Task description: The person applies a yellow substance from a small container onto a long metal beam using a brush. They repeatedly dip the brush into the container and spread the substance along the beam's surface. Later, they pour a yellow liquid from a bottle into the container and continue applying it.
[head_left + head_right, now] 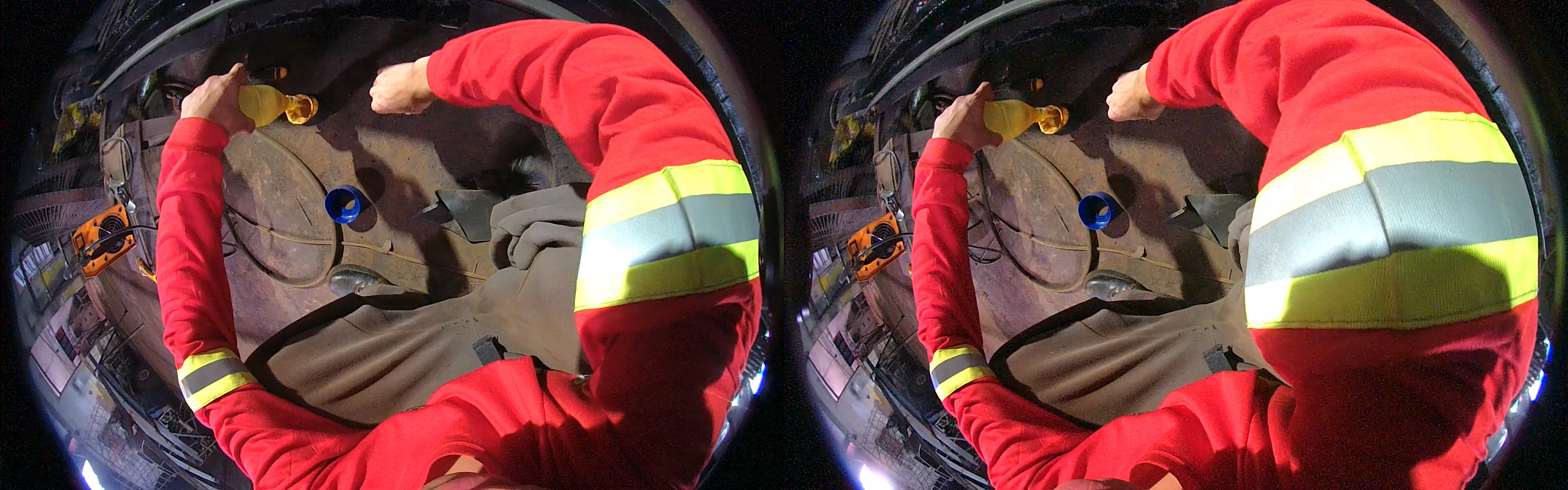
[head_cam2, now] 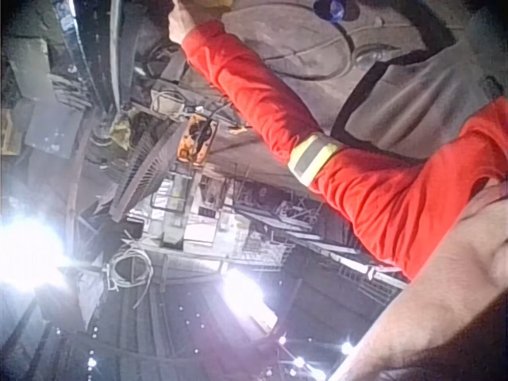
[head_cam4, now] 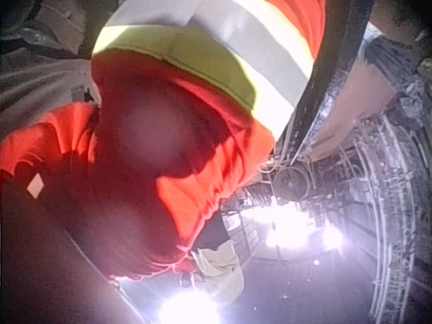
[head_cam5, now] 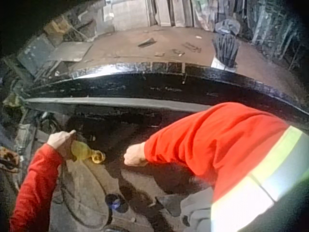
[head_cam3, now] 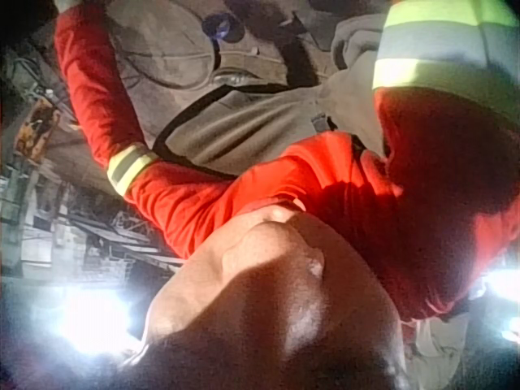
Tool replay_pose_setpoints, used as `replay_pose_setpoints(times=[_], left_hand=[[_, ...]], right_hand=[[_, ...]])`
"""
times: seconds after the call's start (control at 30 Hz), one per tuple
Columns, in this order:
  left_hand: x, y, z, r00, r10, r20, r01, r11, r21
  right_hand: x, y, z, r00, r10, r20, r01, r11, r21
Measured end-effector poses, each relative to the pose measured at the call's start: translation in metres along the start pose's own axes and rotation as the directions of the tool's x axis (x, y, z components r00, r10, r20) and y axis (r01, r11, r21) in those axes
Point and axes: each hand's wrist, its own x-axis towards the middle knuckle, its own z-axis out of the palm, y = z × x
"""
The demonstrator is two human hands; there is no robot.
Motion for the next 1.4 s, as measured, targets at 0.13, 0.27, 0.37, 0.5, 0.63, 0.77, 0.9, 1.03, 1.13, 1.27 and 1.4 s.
replay_pose_setpoints(times=[0.13,0.27,0.37,0.5,0.63,0.77,0.9,1.03,1.13,1.27,1.4], left_hand=[[-0.001,0.007,-0.007,0.999,-0.038,0.036,0.037,0.999,0.023],[0.001,0.003,-0.001,0.998,-0.032,0.048,0.031,0.999,0.027],[0.003,0.002,0.004,0.997,-0.007,0.079,0.007,1.0,0.002],[0.001,0.005,0.0,0.998,-0.044,0.044,0.043,0.999,0.008],[0.003,0.005,0.001,0.995,-0.039,0.094,0.038,0.999,0.019],[0.004,0.001,0.003,0.996,-0.03,0.082,0.027,0.999,0.046],[0.006,0.002,0.008,0.997,-0.031,0.074,0.027,0.999,0.045],[0.005,0.008,0.003,0.994,-0.058,0.096,0.056,0.998,0.018],[0.005,0.007,0.002,0.992,-0.068,0.102,0.066,0.998,0.023],[0.0,0.007,0.001,0.995,-0.059,0.081,0.059,0.998,0.002],[0.005,0.002,0.003,0.995,-0.025,0.096,0.02,0.998,0.051]], right_hand=[[-0.001,0.001,0.001,0.999,-0.015,-0.033,0.015,1.0,0.003],[-0.002,0.001,0.0,1.0,-0.01,-0.022,0.011,1.0,0.008],[-0.002,0.001,-0.002,1.0,-0.014,-0.014,0.014,1.0,0.012],[-0.002,0.0,-0.003,1.0,-0.012,-0.019,0.012,1.0,0.0],[-0.001,0.001,0.001,0.998,-0.027,-0.051,0.027,1.0,-0.005],[0.0,0.001,0.0,0.999,-0.018,-0.028,0.018,1.0,-0.005],[-0.003,0.0,-0.004,1.0,-0.021,-0.02,0.021,1.0,-0.008],[-0.002,0.0,-0.001,1.0,0.002,-0.028,-0.003,1.0,-0.011],[-0.002,0.0,-0.001,1.0,-0.009,-0.02,0.009,1.0,-0.004],[0.0,-0.003,-0.012,0.995,0.02,0.096,-0.019,1.0,-0.01],[-0.001,-0.004,-0.013,0.994,0.029,0.11,-0.027,1.0,-0.015]])
